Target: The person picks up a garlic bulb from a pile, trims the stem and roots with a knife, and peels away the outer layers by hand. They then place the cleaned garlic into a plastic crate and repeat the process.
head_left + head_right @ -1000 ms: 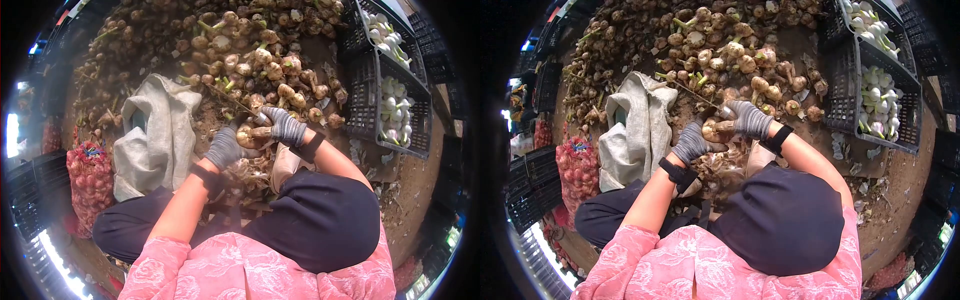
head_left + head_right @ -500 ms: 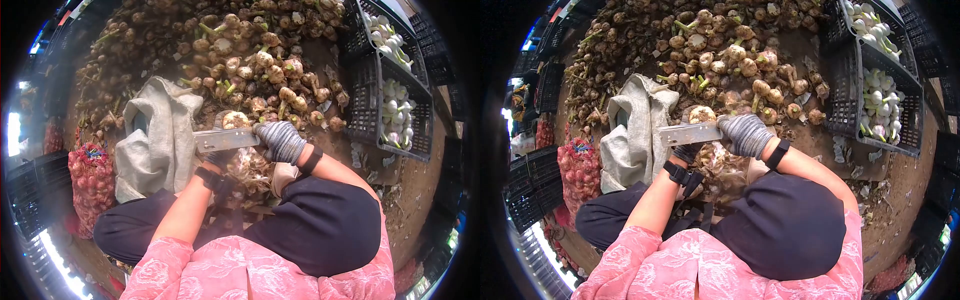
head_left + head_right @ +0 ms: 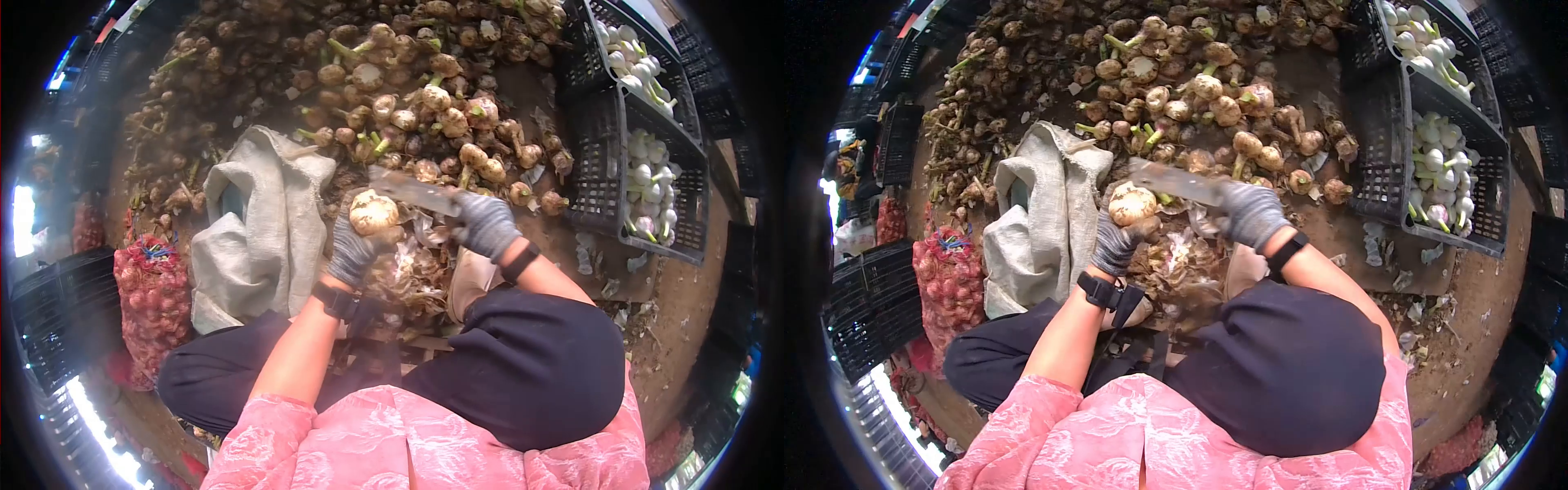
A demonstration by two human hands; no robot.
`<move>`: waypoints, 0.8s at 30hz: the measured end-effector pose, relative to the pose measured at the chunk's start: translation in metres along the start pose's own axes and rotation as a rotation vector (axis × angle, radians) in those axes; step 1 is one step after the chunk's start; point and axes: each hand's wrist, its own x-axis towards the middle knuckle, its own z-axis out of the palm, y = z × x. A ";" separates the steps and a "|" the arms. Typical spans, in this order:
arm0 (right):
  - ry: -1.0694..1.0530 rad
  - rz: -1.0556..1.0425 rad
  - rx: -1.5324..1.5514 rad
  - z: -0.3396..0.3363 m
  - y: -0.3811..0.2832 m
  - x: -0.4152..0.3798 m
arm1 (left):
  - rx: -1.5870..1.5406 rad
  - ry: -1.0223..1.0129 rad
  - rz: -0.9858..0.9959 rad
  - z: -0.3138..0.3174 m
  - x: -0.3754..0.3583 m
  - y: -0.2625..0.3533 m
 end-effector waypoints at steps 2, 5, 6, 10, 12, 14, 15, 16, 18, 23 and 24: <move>0.105 -0.053 -0.055 0.001 0.000 -0.008 | 0.027 0.081 0.025 0.005 0.005 0.008; 0.145 -0.034 0.042 -0.005 -0.005 -0.003 | 0.083 0.026 0.065 0.001 0.011 0.004; 0.159 -0.039 0.078 -0.008 -0.008 -0.002 | 0.111 0.013 0.088 0.001 0.012 0.000; -0.015 -0.316 0.162 -0.014 -0.032 0.003 | 1.575 -0.270 0.573 -0.017 0.018 -0.042; -0.042 -0.355 0.166 -0.010 -0.034 0.008 | 0.807 -0.122 0.306 0.004 0.018 -0.032; -0.138 -0.342 0.054 -0.010 -0.037 0.010 | 0.478 -0.001 0.352 0.011 0.016 -0.027; -0.136 -0.350 0.028 -0.008 -0.037 0.010 | 0.477 0.004 0.403 -0.001 0.021 -0.045; -0.133 -0.351 0.031 -0.009 -0.037 0.011 | 0.481 0.003 0.403 -0.014 0.021 -0.063; -0.134 -0.306 -0.048 -0.008 -0.035 0.009 | 1.858 0.048 0.810 -0.023 0.012 -0.075; -0.125 -0.152 -0.096 -0.002 -0.021 0.002 | 1.581 0.068 0.708 0.008 0.006 -0.051; -0.124 -0.154 -0.098 -0.004 -0.017 0.000 | 1.581 0.071 0.710 0.008 0.005 -0.058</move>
